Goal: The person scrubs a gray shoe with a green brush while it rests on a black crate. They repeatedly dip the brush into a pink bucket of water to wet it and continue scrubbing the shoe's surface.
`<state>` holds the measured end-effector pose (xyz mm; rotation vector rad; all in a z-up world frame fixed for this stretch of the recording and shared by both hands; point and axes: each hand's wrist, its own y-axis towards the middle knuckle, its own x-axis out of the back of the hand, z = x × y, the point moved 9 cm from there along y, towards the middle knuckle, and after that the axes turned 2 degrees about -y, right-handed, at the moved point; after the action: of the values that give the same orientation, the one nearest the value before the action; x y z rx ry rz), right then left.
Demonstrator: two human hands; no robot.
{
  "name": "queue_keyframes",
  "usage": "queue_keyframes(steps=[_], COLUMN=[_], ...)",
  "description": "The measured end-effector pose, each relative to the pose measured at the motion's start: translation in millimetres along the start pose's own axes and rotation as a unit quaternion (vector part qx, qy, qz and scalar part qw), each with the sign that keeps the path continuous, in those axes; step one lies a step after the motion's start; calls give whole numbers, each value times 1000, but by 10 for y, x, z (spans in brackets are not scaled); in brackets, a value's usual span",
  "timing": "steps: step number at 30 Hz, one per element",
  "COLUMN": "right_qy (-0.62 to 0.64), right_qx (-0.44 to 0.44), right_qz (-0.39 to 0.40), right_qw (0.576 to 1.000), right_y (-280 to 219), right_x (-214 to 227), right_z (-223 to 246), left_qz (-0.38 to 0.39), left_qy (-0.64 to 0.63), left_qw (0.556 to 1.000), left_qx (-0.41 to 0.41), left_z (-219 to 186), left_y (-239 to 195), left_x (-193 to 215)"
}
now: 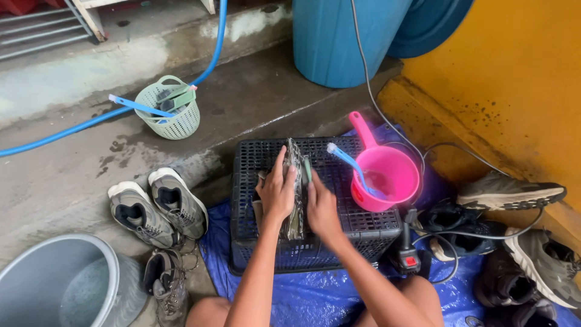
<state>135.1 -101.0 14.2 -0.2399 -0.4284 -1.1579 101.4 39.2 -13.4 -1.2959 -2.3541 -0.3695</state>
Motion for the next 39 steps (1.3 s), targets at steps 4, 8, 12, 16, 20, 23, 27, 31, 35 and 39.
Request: queue_keyframes(steps=[4, 8, 12, 16, 20, 23, 27, 31, 35, 39], right_qy=[20, -26, -69, -19, 6, 4, -101, -104, -70, -18], right_qx=[14, 64, 26, 18, 2, 44, 56, 40, -11, -57], right_qz=[17, 16, 32, 6, 9, 12, 33, 26, 28, 38], right_qw=[1000, 997, 997, 1000, 1000, 999, 993, 993, 997, 998], right_y=[-254, 370, 1100, 592, -212, -4, 786, 1216, 302, -258], right_x=[-4, -43, -354, -216, -1, -2, -204, -431, -140, 0], right_z=[-119, 112, -517, -425, -48, 86, -122, -703, -186, 42], left_qz=[-9, -4, 0, -2, -4, -7, -3, -4, -8, 1], left_qy=[10, 18, 8, -3, -3, 9, -6, -1, -18, -20], left_qw=[1000, 1000, 1000, 1000, 1000, 1000, 1000, 1000, 1000, 999], left_qx=[-5, -15, -2, 5, 9, 2, 3, 9, 16, 29], left_z=[-23, -78, -2, -6, 22, 79, 89, 130, 0, -36], left_y=[3, -37, -4, 4, -17, 9, -17, 66, 18, -41], left_x=[-14, 9, -21, -8, -25, -38, -60, -62, 24, 11])
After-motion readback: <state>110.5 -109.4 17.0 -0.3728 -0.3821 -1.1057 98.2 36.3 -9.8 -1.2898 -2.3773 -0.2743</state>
